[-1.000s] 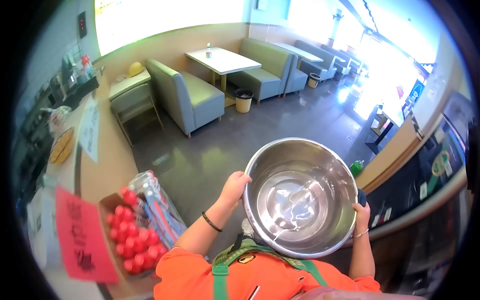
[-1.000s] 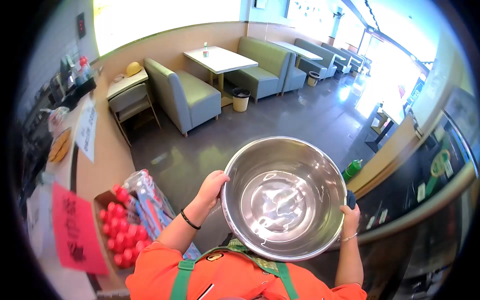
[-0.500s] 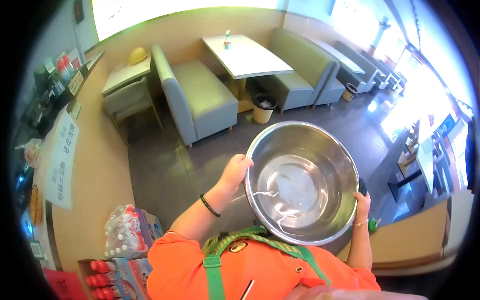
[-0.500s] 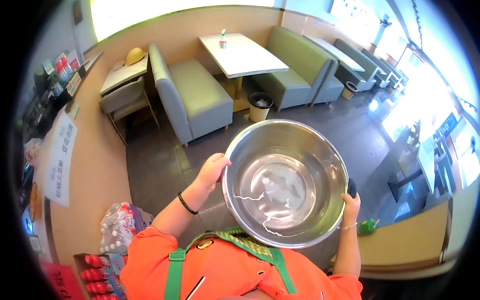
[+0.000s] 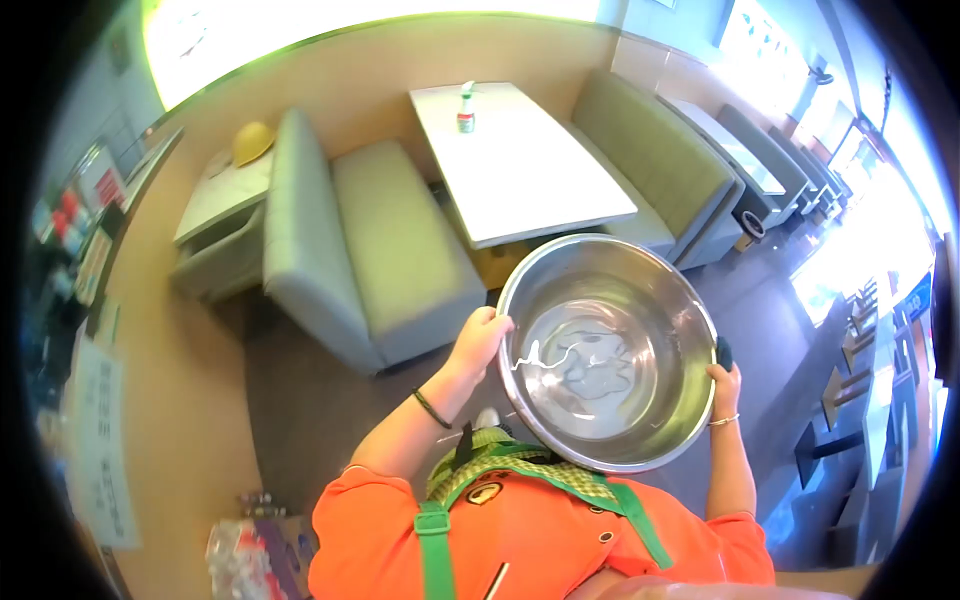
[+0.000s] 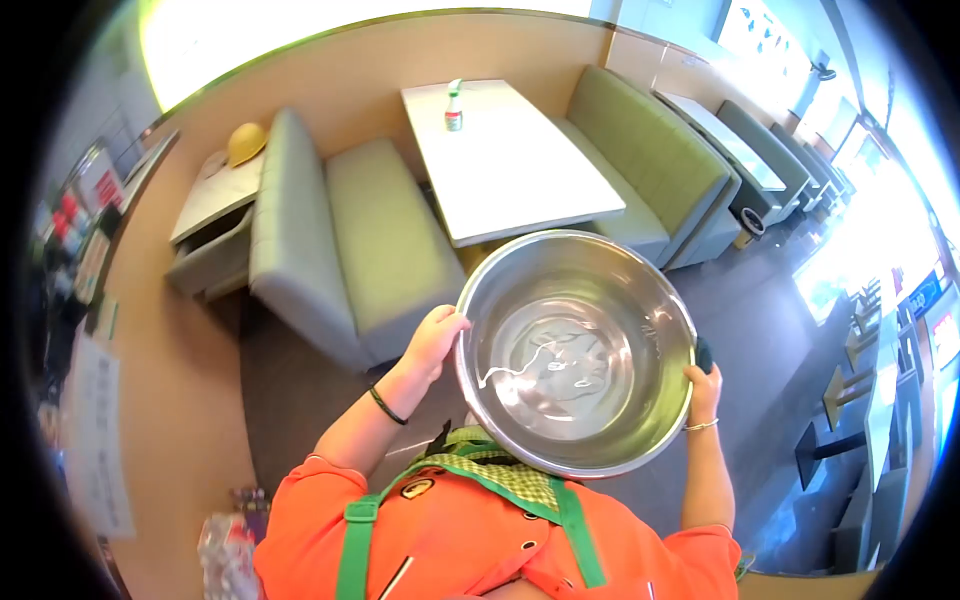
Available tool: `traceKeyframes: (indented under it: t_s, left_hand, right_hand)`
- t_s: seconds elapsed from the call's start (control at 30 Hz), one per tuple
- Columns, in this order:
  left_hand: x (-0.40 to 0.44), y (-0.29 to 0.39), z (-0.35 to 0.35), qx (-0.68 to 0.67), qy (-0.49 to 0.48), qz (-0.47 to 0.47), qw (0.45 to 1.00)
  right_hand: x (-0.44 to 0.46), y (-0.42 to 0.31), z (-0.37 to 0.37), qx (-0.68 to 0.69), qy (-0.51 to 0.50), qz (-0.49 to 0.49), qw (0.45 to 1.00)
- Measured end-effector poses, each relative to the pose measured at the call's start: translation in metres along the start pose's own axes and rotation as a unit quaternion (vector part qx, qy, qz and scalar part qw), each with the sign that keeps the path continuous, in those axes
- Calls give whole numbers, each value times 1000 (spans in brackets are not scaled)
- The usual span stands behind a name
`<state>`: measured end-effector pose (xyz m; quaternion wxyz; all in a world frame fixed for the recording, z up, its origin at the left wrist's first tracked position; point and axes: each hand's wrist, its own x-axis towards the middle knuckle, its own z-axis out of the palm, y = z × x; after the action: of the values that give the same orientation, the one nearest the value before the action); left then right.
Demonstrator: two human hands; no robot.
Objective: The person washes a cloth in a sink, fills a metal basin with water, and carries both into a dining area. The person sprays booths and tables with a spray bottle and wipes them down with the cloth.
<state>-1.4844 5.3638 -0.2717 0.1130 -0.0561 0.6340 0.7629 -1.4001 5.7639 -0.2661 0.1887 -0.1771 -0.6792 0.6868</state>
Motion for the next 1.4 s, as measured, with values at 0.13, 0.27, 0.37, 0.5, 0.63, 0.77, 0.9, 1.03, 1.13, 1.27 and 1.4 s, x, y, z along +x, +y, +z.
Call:
traceKeyframes:
  t_s: [0.13,0.27,0.37,0.5,0.63,0.77,0.9,1.03,1.13,1.27,1.4]
  left_hand:
    - [89,29,0,-16,13,-36,999]
    - [182,49,-14,6,38,-45,998]
    - [249,41,-27,21,75,-39,996]
    - [305,48,-38,27,118,-64,991]
    - [357,49,-50,30,128,-85,988]
    - [404,56,-50,11,158,-105,982]
    - [446,64,-61,5,159,-101,982]
    - [478,72,-69,25,163,-98,981]
    - [490,70,-80,115,134,-125,976]
    - [450,102,-115,289,211,-27,934]
    - [345,75,-242,558,405,52,723]
  right_hand:
    - [111,25,40,-34,-8,20,999]
    - [208,28,110,-15,-37,52,998]
    - [296,61,147,-5,-77,21,997]
    - [390,70,215,-41,-142,5,989]
    - [472,104,262,-74,-168,-18,983]
    - [525,105,302,-159,-184,-32,969]
    - [566,107,332,-119,-202,-39,971]
    - [595,108,358,-154,-209,-52,964]
    - [613,113,366,-222,-183,-84,954]
    - [623,104,365,-374,-77,-171,908]
    - [601,56,371,-340,28,-257,904]
